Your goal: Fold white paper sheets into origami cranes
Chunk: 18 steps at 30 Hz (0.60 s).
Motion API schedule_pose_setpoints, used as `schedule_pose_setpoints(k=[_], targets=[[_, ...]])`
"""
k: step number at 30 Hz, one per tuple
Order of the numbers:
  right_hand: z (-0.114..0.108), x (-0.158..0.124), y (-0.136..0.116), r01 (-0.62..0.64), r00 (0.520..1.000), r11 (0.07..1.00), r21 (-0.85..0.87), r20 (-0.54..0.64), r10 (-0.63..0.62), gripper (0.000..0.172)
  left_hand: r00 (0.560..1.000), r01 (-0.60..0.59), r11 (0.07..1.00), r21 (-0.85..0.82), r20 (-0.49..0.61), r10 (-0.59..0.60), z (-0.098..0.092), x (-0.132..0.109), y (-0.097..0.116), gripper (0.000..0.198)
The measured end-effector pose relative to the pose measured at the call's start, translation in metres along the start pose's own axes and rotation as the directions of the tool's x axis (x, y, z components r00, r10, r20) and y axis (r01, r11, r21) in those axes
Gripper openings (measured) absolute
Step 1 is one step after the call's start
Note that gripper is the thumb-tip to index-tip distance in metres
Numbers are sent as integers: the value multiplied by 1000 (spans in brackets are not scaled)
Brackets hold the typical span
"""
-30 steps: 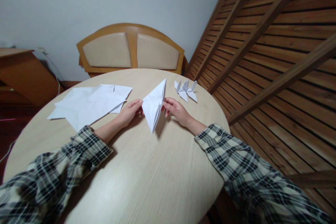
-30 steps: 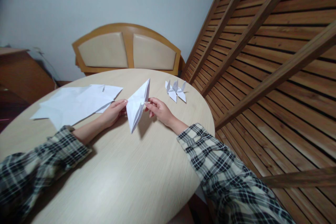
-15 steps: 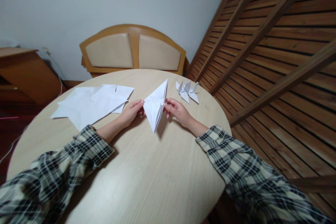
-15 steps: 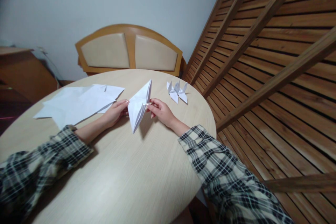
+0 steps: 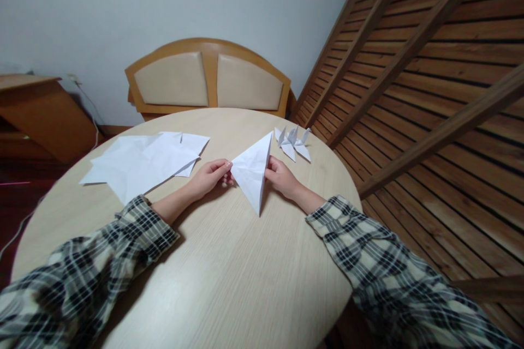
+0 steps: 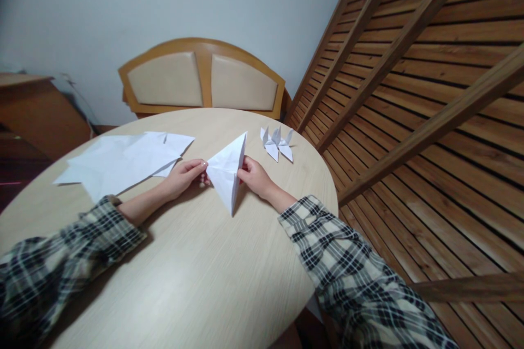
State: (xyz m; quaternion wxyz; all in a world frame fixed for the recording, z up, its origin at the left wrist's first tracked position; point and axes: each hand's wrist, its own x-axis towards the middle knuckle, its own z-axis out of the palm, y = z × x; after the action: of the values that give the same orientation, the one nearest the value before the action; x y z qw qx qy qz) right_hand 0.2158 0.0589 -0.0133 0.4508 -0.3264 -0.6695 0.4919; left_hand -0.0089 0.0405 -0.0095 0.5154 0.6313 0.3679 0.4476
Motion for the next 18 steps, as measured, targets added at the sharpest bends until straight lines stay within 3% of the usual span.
schedule_pose_setpoints(k=[6,10,18], targets=[[4,-4,4,21,999,1000,-18,40,-20,21,996,-42,990,133,84,31,4,-3,12,33],[8,-6,4,50,998,997,-64,52,-47,22,995,-36,992,120,92,25,4,-4,13,34],[11,-9,11,28,997,983,-179,-71,-41,23,999,-27,998,65,34,25,7,-4,15,24]])
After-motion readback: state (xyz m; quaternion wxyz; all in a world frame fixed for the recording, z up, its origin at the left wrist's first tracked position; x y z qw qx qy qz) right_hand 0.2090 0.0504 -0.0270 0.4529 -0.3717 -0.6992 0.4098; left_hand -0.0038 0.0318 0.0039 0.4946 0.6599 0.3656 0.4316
